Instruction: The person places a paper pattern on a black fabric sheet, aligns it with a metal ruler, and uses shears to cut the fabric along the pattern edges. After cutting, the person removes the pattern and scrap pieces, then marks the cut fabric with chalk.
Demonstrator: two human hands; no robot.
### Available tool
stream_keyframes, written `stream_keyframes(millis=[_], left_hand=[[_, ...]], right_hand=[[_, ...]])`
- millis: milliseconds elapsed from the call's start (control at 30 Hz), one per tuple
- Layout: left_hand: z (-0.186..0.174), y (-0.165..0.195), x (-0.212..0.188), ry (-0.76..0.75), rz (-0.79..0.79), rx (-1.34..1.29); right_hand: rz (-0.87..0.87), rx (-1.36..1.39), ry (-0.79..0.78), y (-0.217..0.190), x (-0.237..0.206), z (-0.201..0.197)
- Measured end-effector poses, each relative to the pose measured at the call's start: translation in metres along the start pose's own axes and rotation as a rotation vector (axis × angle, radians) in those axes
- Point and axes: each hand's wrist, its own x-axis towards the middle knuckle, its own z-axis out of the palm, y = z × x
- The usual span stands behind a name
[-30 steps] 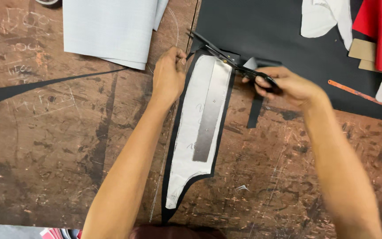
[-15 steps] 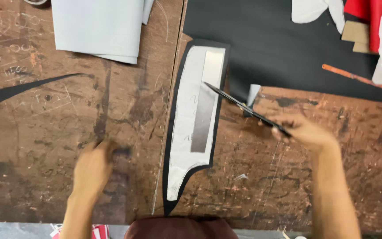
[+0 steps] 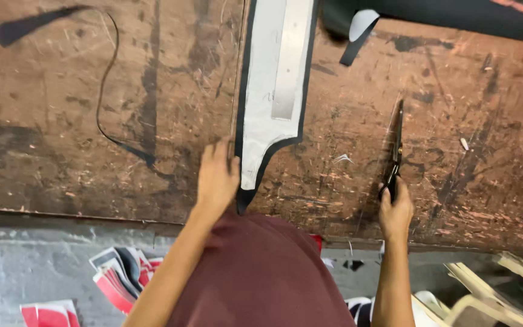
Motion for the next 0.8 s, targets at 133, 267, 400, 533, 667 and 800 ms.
stream_keyframes(millis=[133,267,400,533,667,800], left_hand=[[0.015,0.026,-0.006,0.042,-0.088,-0.119],[0.020,0.040,-0.008,0.009,-0.221,-0.129],[0.028,0.042,-0.022,0.093,-0.150,-0.072],[0.034,0.037,-0.043,0.171,-0.149,0.098],[0.035,0.047,-0.041,0.237,-0.333,0.106],[0.034,0.067,-0.020,0.411,-0.206,0.391]], right_hand=[[0.037,-0.499,-0.046,-0.019,0.015,-0.011],[0.023,-0.680,-0.063,-0.064,0.035,-0.021],[-0.267,-0.324,0.000,-0.145,0.096,0.011],[-0.634,-0.064,0.008,-0.237,0.179,0.057],[-0.528,-0.011,-0.158,-0.328,0.251,0.069],[-0.399,-0.224,-0.349,-0.400,0.302,0.066]])
